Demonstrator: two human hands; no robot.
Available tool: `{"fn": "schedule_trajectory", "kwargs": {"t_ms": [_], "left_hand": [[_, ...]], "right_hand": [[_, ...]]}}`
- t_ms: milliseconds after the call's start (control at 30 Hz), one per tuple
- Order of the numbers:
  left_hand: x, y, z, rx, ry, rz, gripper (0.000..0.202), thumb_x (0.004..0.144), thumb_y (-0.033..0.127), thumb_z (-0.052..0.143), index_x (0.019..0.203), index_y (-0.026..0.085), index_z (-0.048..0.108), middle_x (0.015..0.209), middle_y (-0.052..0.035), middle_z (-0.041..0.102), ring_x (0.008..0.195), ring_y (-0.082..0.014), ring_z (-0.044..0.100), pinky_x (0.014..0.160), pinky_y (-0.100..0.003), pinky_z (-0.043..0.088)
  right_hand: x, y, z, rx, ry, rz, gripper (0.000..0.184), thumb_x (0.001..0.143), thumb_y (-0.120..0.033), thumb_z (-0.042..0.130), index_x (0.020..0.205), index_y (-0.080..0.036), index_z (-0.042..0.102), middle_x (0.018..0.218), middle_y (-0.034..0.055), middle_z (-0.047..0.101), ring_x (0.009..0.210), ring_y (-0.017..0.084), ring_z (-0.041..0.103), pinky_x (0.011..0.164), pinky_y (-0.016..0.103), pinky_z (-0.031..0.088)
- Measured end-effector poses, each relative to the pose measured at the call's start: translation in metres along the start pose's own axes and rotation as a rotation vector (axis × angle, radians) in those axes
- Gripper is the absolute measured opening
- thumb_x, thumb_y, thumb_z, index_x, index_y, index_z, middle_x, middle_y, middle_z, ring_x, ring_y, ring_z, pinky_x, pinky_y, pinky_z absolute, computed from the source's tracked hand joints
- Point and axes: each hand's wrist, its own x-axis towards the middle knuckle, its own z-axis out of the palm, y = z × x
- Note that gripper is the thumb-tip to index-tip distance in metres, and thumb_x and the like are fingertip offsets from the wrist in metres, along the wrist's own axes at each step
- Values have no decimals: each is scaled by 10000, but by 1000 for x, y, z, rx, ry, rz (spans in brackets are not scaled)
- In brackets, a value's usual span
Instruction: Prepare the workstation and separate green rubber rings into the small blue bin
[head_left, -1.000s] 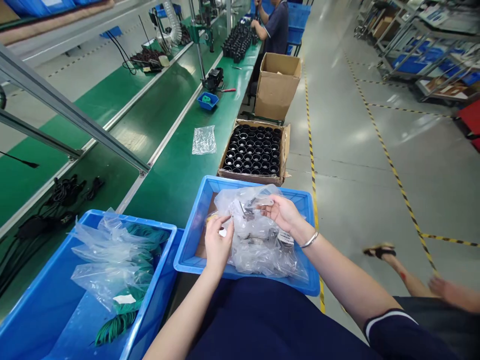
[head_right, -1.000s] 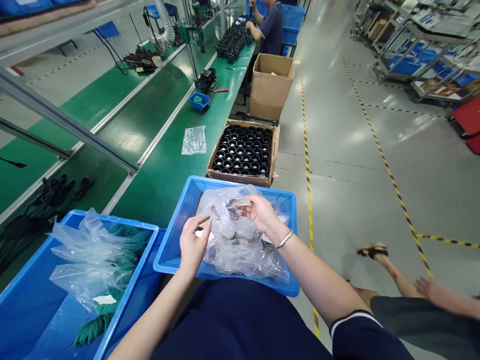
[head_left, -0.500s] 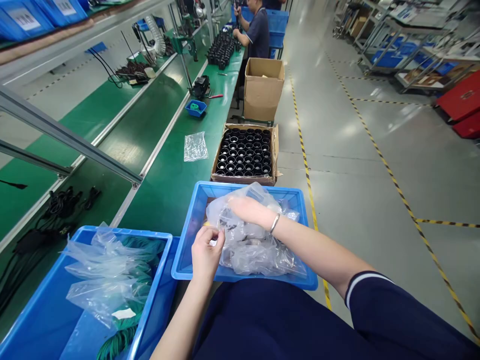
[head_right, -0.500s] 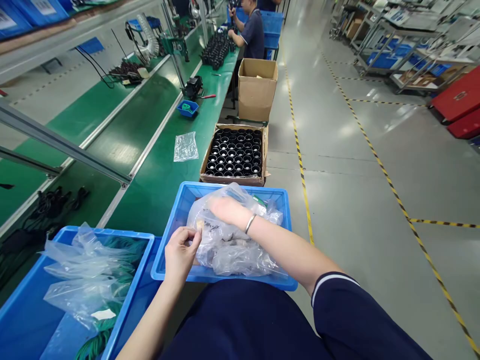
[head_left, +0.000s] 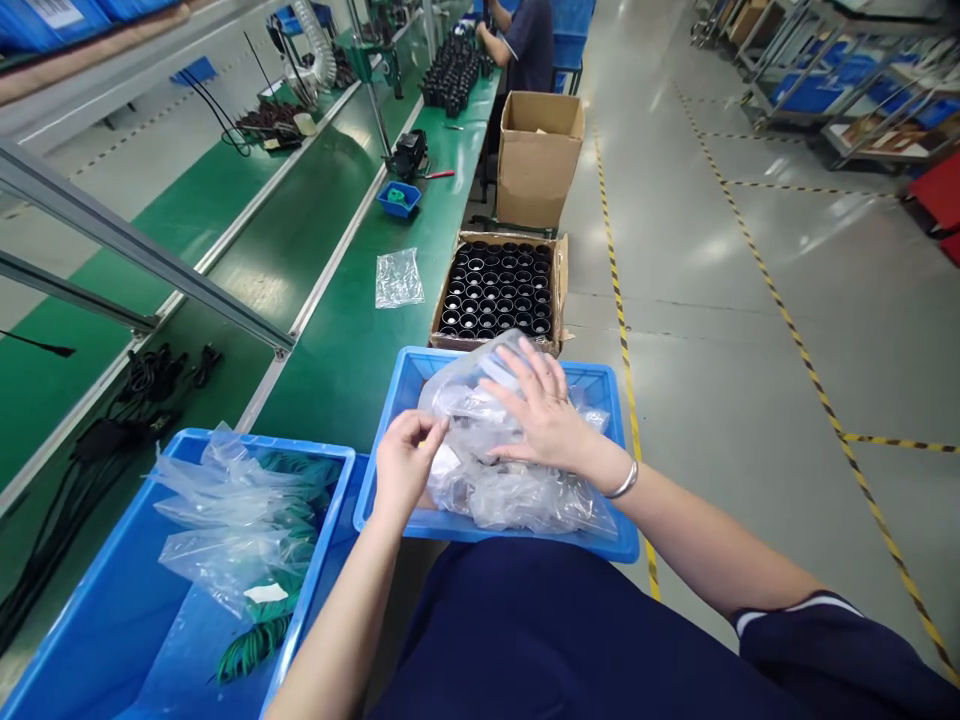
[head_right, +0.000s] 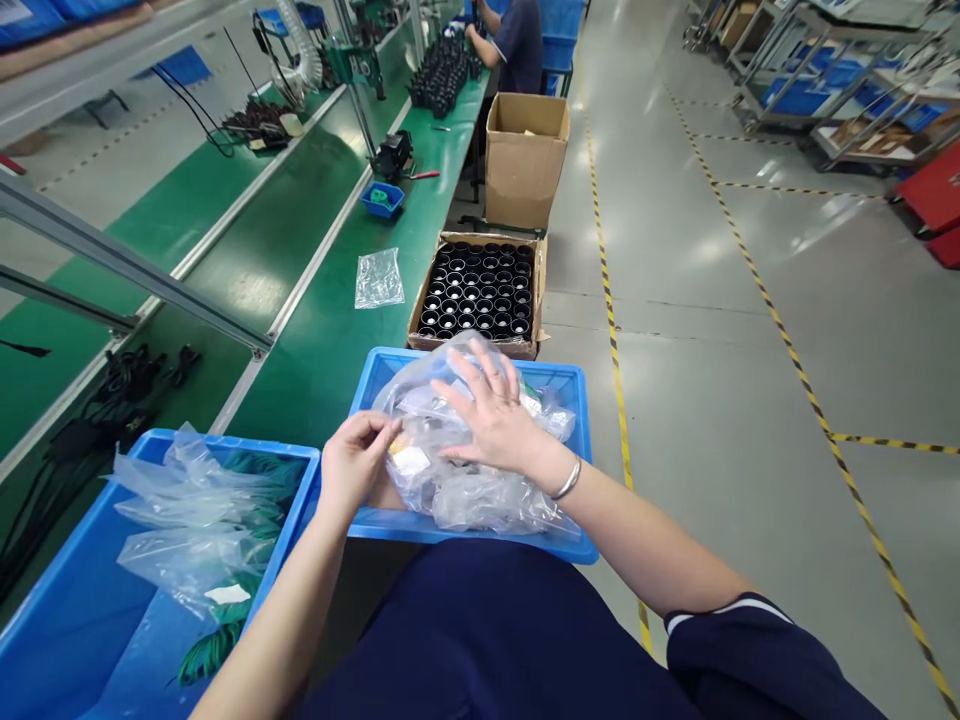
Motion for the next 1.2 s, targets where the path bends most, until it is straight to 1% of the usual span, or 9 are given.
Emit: {"fn": "schedule_trajectory", "kwargs": {"t_ms": [100,167,267,333,400,500,700,900,1200], "left_hand": [[26,15,1,-76,-30,41,239,859,379,686,692,208,684,754,-11,657,729,-156,602,679,-278,466],[37,29,3,-137,-57,73,225,846,377,706,704,203,704,768,-14,656,734,-152,605,675,-272,474],[43,44,2,-231,-120,105,195,861,375,692,775,202,725,832,-30,678,811,-168,640,749,-287,509],[42,41,-1,-333,-121,97,191,890,364,651,1006,222,705,963,-44,690,919,-188,670,834,-315,529],[40,21,-5,-382,0,56,358,919,349,597,1262,259,555,1147,-63,645,1024,-197,673,891,-342,535],[34,-33,-3,-83,117,-109,351,922,295,532,1260,221,471,1245,-121,573,1091,-216,649,941,-388,518],[12,-120,44,238,-287,-270,496,510,71,810,962,145,620,1136,-179,621,1196,-369,572,1033,-508,425],[16,-140,65,317,-363,-320,389,571,287,829,853,134,608,1089,-184,609,1191,-359,549,1029,-477,404],[28,-125,19,169,-270,-250,50,728,200,612,691,210,580,958,-101,665,1016,-262,632,991,-442,468]], "right_hand": [[4,15,17,-26,80,209,1046,733,-536,785,1566,-272,210,1670,149,22,1513,443,-20,1151,713,95],[12,30,29,62,111,335,1128,733,-466,797,1587,-224,101,1657,206,16,1496,450,131,1123,662,259],[26,52,32,244,62,471,1071,773,-367,754,1580,-128,91,1473,272,437,1236,373,555,944,480,487],[32,58,23,277,7,467,692,843,-289,654,1472,-137,407,1142,167,691,988,299,666,839,398,506],[35,58,11,253,45,410,307,883,-226,561,1165,-179,675,951,91,735,882,255,670,817,359,486],[40,50,-1,228,202,371,253,860,-147,526,1003,-202,726,967,58,739,885,222,653,834,327,467],[58,31,3,204,36,344,438,787,-27,474,1069,-212,752,1004,75,700,884,215,614,797,310,453],[59,30,9,254,80,368,431,772,-16,456,1008,-190,772,953,74,672,868,201,602,807,303,454],[36,52,13,343,142,428,428,728,-32,471,986,-190,774,981,59,730,923,207,638,882,331,472]]}}
